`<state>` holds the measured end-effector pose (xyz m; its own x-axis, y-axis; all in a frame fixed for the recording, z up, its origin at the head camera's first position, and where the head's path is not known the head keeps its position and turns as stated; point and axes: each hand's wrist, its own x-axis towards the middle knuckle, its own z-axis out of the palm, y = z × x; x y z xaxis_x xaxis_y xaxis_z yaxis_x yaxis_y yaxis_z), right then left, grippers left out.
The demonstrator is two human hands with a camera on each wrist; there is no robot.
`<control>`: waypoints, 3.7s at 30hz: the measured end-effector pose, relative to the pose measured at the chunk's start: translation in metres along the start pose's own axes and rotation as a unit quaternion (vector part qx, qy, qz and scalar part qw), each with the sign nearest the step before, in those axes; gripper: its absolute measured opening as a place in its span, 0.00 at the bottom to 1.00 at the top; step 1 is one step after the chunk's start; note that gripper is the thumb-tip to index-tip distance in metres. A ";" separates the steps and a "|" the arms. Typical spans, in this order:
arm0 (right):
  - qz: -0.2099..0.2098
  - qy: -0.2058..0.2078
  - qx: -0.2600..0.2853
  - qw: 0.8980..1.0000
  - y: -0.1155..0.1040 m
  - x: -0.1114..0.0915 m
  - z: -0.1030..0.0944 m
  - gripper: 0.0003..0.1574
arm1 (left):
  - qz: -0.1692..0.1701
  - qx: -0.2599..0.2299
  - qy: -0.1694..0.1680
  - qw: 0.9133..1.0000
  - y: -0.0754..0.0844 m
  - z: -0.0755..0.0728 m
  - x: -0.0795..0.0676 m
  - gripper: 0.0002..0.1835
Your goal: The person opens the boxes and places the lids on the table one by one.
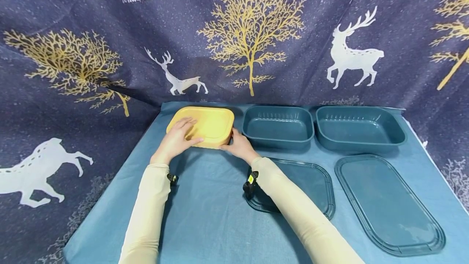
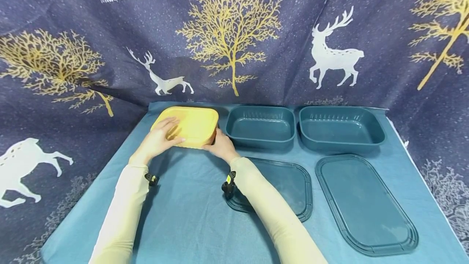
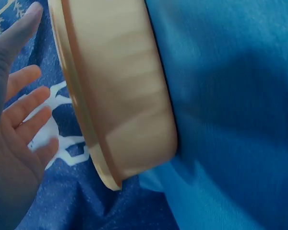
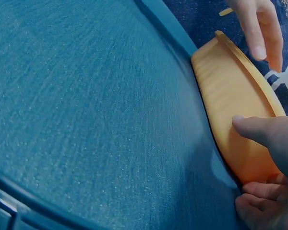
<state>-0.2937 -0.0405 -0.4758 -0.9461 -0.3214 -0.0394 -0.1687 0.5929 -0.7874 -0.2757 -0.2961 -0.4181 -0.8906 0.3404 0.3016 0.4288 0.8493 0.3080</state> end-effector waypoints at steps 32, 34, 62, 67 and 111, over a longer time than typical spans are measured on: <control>-0.002 0.003 -0.005 1.000 0.003 -0.001 0.000 0.58 | -0.006 0.015 -0.086 0.996 0.006 0.009 0.005 0.36; 0.000 0.002 -0.006 1.000 0.003 -0.001 0.000 0.59 | -0.004 0.010 -0.082 0.997 0.006 0.008 0.005 0.36; -0.004 0.004 -0.020 1.000 0.007 0.002 0.003 0.62 | -0.029 0.034 -0.063 0.997 0.020 0.011 0.017 0.32; -0.005 0.008 -0.024 1.000 0.008 0.003 0.003 0.62 | -0.043 0.040 -0.071 0.996 0.023 0.012 0.021 0.31; 0.002 0.005 -0.011 1.000 0.005 0.002 0.005 0.59 | -0.035 0.072 -0.034 0.996 0.007 0.025 0.037 0.26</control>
<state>-0.2954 -0.0417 -0.4830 -0.9495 -0.3117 -0.0365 -0.1706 0.6103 -0.7736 -0.3097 -0.2677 -0.4271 -0.9280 0.2998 0.2211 0.3428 0.9196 0.1919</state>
